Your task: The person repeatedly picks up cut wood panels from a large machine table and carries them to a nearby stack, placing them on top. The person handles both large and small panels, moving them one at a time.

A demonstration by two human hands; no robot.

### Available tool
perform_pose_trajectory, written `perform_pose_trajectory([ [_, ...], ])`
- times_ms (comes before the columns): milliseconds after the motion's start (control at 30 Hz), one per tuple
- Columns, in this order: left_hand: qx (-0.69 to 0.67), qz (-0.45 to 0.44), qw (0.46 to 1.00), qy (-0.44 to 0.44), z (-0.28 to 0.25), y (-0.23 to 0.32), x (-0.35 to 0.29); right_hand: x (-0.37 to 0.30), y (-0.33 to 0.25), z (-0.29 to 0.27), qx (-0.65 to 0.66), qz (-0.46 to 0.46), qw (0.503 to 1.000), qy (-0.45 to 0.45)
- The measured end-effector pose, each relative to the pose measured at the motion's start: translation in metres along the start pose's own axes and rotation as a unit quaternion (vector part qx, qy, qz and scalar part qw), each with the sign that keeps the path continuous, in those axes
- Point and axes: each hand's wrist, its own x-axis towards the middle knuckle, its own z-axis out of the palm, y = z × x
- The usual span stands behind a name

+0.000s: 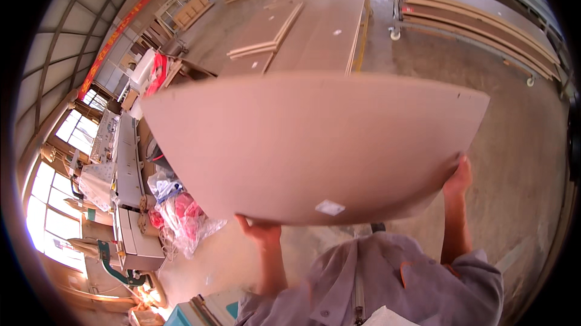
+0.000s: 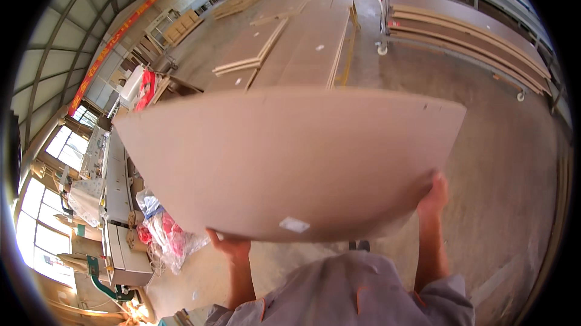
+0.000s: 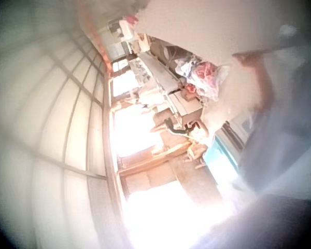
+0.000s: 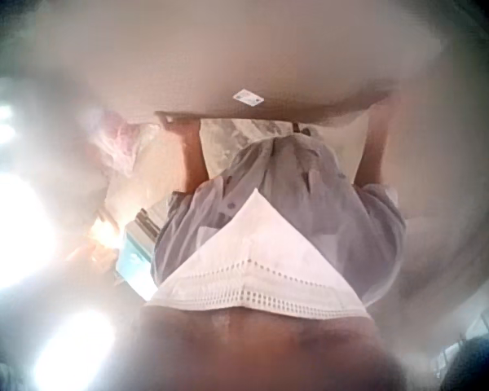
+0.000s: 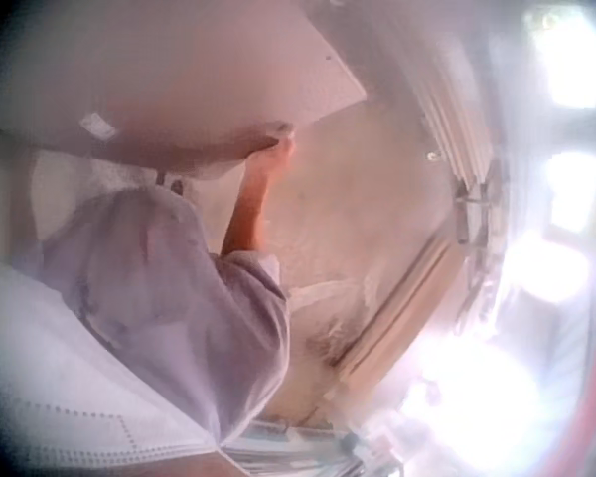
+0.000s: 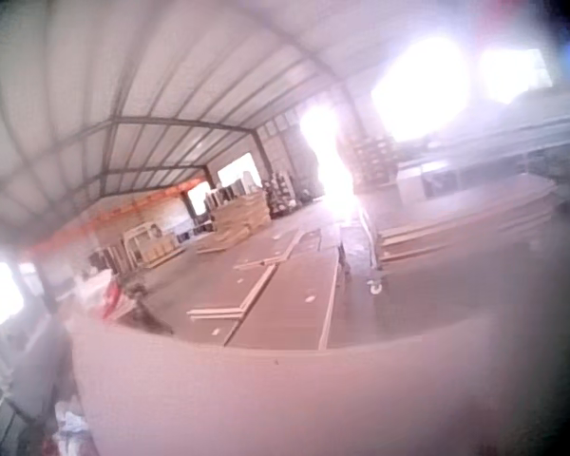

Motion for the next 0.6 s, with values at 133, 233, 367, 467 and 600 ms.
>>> perform_pose_trajectory([
  [133, -0.030, 0.006, 0.999, 0.007, -0.047, -0.036, 0.000, 0.009, 0.007, -0.025, -0.081, -0.065, 0.992, -0.067],
  [233, -0.055, -0.009, 0.997, 0.055, -0.051, -0.062, 0.009, 0.021, 0.015, -0.053, -0.076, -0.035, 0.993, -0.078],
  [367, -0.086, -0.015, 0.994, 0.060, -0.039, -0.097, 0.040, 0.059, 0.001, -0.022, -0.071, -0.007, 0.990, -0.120],
  [467, -0.126, -0.034, 0.990, 0.055, -0.020, -0.120, 0.058, 0.075, -0.027, 0.016, -0.079, -0.015, 0.985, -0.154],
  [600, -0.090, -0.033, 0.995, 0.021, 0.019, -0.161, 0.124, 0.128, -0.020, 0.047, -0.092, -0.033, 0.987, -0.131],
])
